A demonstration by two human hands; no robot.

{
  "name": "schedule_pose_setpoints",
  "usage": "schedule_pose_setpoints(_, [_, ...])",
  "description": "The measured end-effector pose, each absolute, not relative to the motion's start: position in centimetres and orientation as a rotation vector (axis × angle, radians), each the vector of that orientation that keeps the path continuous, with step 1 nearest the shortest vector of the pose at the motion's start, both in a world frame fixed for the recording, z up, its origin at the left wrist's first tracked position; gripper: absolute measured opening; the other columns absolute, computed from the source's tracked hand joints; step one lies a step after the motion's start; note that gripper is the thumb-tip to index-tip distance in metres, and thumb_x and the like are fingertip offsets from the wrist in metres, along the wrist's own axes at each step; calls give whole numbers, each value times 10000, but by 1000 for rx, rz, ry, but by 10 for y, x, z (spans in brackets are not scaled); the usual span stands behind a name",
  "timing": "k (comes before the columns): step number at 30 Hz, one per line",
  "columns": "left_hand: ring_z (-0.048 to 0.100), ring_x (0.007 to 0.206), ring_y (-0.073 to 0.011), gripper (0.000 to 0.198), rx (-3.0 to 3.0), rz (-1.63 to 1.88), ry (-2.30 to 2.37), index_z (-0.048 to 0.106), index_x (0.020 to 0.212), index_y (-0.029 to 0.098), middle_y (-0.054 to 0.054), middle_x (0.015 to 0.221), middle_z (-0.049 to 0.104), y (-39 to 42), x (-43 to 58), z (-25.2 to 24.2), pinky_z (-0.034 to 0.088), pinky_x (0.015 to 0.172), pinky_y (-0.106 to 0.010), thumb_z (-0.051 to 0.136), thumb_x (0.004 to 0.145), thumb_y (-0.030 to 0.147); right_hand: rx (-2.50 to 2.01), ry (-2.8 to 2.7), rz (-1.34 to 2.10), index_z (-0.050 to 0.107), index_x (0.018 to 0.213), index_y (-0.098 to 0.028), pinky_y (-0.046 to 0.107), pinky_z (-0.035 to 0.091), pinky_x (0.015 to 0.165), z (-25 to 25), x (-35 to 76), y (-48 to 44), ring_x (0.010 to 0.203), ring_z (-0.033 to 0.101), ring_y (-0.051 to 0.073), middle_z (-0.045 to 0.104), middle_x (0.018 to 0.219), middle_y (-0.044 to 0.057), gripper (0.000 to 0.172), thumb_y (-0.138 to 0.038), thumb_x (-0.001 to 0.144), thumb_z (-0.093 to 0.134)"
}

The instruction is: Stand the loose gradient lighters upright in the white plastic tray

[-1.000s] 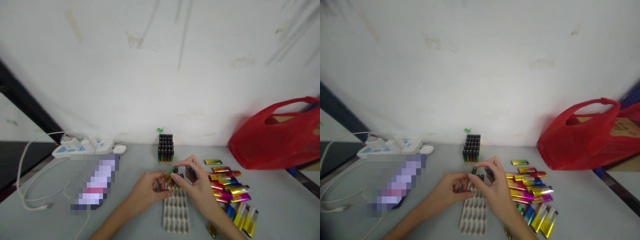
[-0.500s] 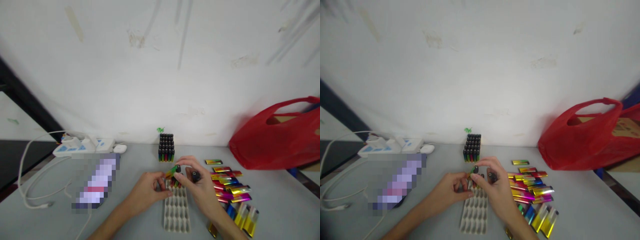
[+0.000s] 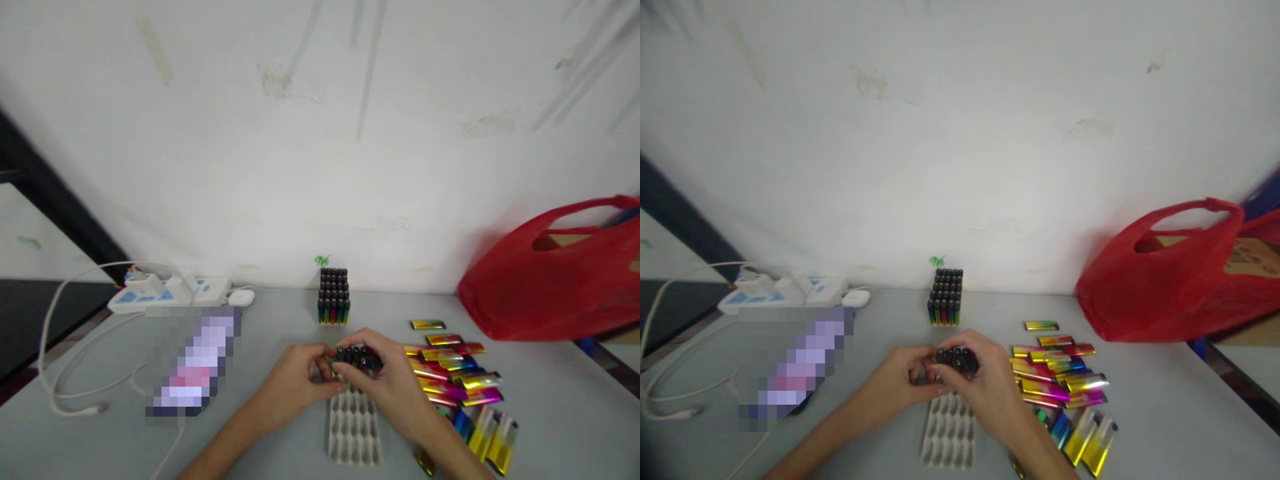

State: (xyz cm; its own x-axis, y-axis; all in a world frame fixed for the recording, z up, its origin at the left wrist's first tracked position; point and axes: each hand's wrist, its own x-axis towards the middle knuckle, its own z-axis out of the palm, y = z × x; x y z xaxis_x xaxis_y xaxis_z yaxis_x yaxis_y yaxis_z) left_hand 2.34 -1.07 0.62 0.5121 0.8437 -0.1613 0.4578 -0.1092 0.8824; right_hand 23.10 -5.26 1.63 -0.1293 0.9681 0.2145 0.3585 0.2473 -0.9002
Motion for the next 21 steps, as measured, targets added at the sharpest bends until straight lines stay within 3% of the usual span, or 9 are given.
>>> schedule_pose_setpoints(6, [413,613,-117,283,1727,490,1078,807,966,143,61,712,643,-11,24,4,272,576,-251,870,798,362,-1233,-1754,788,768,1151,-250,323,545,864,14,233,-52,968,762,230,823,1064,23,224,-258,933,821])
schedule_pose_setpoints(10, [442,636,-126,289,1735,487,1062,819,1016,147,50,733,643,-11,24,3,272,580,-254,852,826,363,-1291,-1727,788,773,1090,-247,312,542,813,13,232,-50,911,761,223,821,995,8,173,-251,923,818])
schedule_pose_setpoints(17, [428,629,-124,184,1702,577,1055,785,903,142,61,683,584,-11,23,6,303,595,-258,776,855,319,-1288,-1726,800,791,1028,-240,307,546,785,14,230,-49,857,768,221,828,937,3,139,-240,892,818])
schedule_pose_setpoints(21, [404,631,-126,224,1729,650,1064,742,785,151,61,671,544,-7,22,2,299,600,-255,784,842,363,-1299,-1712,760,790,1025,-236,310,546,787,13,229,-47,857,771,224,829,931,6,146,-228,881,816])
